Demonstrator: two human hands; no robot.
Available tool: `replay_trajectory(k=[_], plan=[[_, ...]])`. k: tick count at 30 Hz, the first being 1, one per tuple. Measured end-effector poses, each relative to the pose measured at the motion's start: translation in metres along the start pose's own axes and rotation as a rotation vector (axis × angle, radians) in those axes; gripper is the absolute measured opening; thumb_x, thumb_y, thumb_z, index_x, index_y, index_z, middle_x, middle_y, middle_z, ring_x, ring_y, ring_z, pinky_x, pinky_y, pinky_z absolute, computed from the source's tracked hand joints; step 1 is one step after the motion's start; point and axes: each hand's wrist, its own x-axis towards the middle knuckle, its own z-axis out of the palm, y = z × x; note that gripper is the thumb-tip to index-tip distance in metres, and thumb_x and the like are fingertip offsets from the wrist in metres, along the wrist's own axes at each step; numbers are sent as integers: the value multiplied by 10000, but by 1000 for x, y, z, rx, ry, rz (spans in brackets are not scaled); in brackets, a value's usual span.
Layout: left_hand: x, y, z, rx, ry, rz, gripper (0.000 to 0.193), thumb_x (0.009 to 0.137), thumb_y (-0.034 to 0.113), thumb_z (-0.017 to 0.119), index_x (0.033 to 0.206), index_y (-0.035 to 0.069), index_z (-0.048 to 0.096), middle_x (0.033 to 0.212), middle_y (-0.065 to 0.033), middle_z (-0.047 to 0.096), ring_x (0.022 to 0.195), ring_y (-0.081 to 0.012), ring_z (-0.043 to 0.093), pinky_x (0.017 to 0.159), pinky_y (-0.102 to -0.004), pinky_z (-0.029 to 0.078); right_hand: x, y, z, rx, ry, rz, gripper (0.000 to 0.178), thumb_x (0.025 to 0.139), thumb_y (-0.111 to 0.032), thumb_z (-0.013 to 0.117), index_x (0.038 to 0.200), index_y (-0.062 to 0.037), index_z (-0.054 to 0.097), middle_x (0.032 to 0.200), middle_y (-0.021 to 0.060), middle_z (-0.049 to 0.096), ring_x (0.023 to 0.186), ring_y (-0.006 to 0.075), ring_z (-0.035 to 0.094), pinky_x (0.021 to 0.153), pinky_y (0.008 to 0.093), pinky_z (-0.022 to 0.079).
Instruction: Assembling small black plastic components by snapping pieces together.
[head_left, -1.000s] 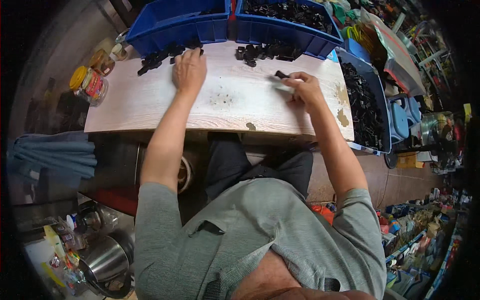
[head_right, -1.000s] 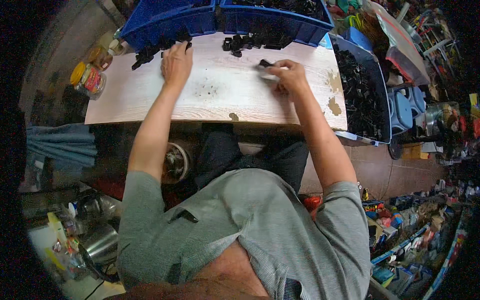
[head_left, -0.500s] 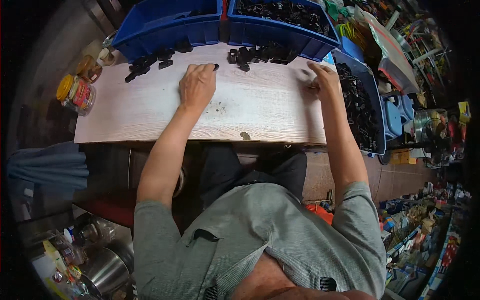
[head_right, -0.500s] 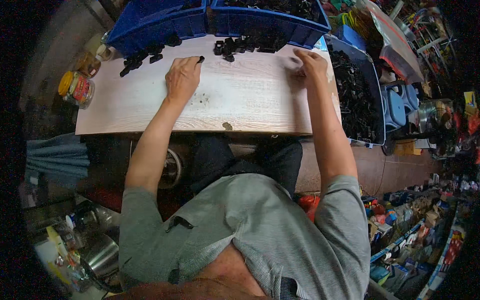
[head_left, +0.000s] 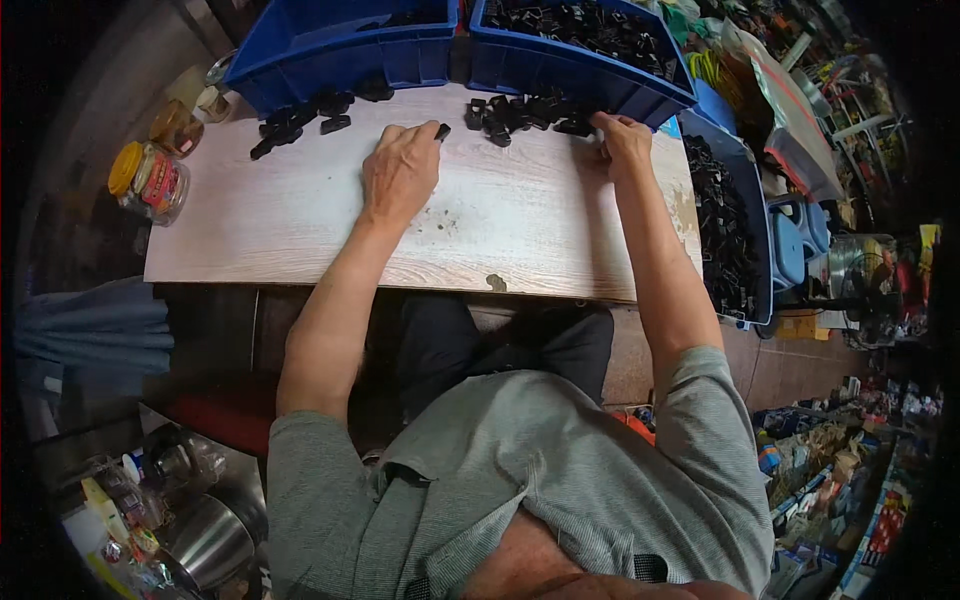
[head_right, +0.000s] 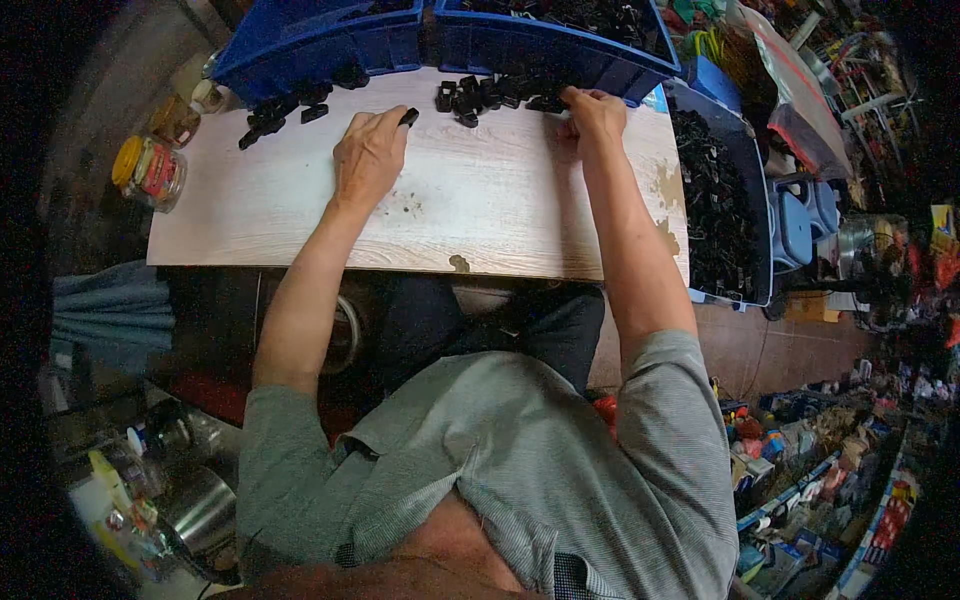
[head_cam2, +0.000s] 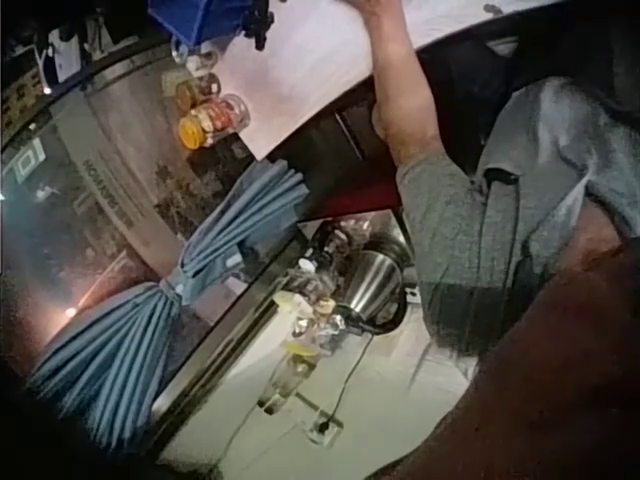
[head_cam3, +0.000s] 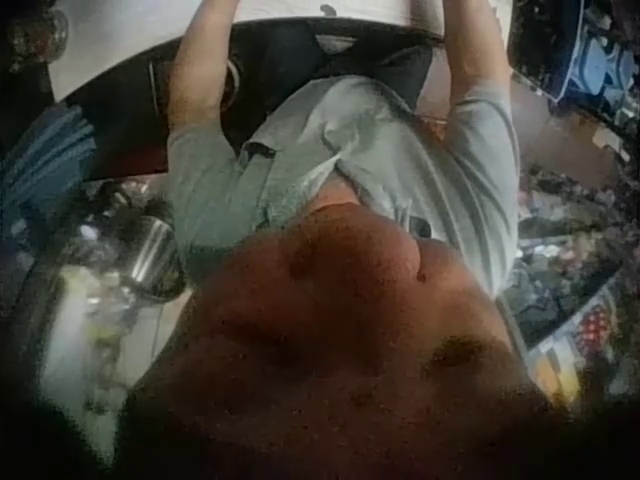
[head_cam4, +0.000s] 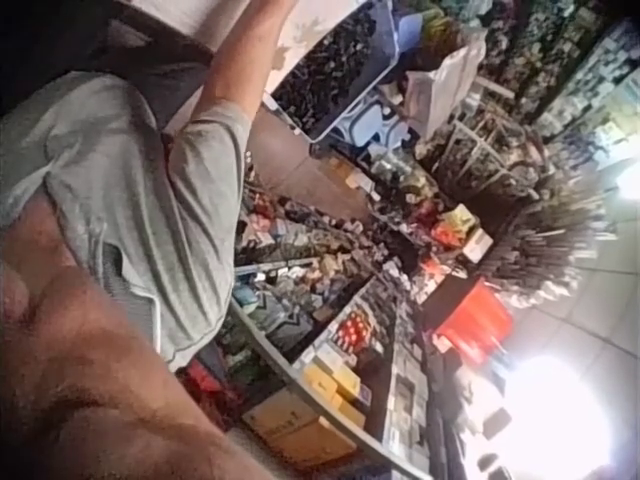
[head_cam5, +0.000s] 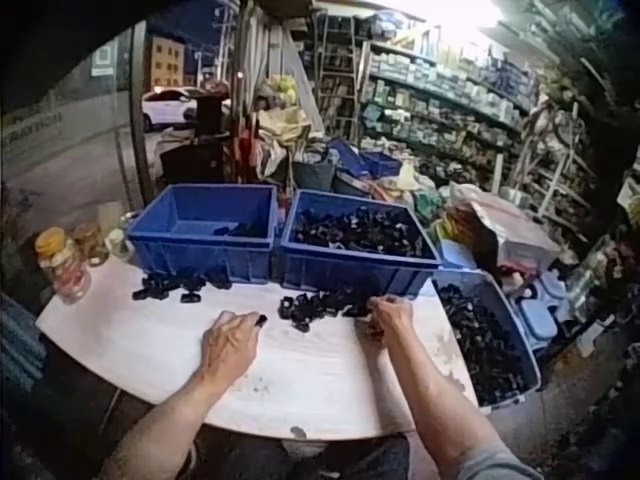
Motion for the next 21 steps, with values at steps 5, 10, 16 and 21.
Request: replay_trajectory(k=[5,10,16,21], plan=[[3,1,-3,-59,9,-42,248,926,152,660,1156,71,700,1004,-135,743,925,-334,679,807,-426,544,-31,-4,-18,-124,-80,120,157,830,-197,774,855,-89,663,563,9,430,478,164,484,497,439,580],[0,5,-7,-129,5,-25,240,921,157,663,1134,56,709,996,-163,737,903,-367,680,800,-433,543,-77,-1,-23,-139,-217,217,244,845,-190,798,808,-8,639,583,38,486,473,210,554,437,438,572],[-16,33,-10,-567,-90,-260,298,938,196,666,1183,27,692,986,-191,745,851,-272,744,760,-349,563,-104,2,-27,-187,-349,153,193,861,-245,767,890,-70,692,551,-16,445,463,122,472,477,350,572],[-22,88,-2,-835,-110,-353,308,940,193,674,1193,16,680,978,-206,746,880,-255,750,753,-352,574,-109,-2,-23,-248,-362,103,215,858,-262,769,892,-64,693,560,-19,460,454,114,463,461,339,545]])
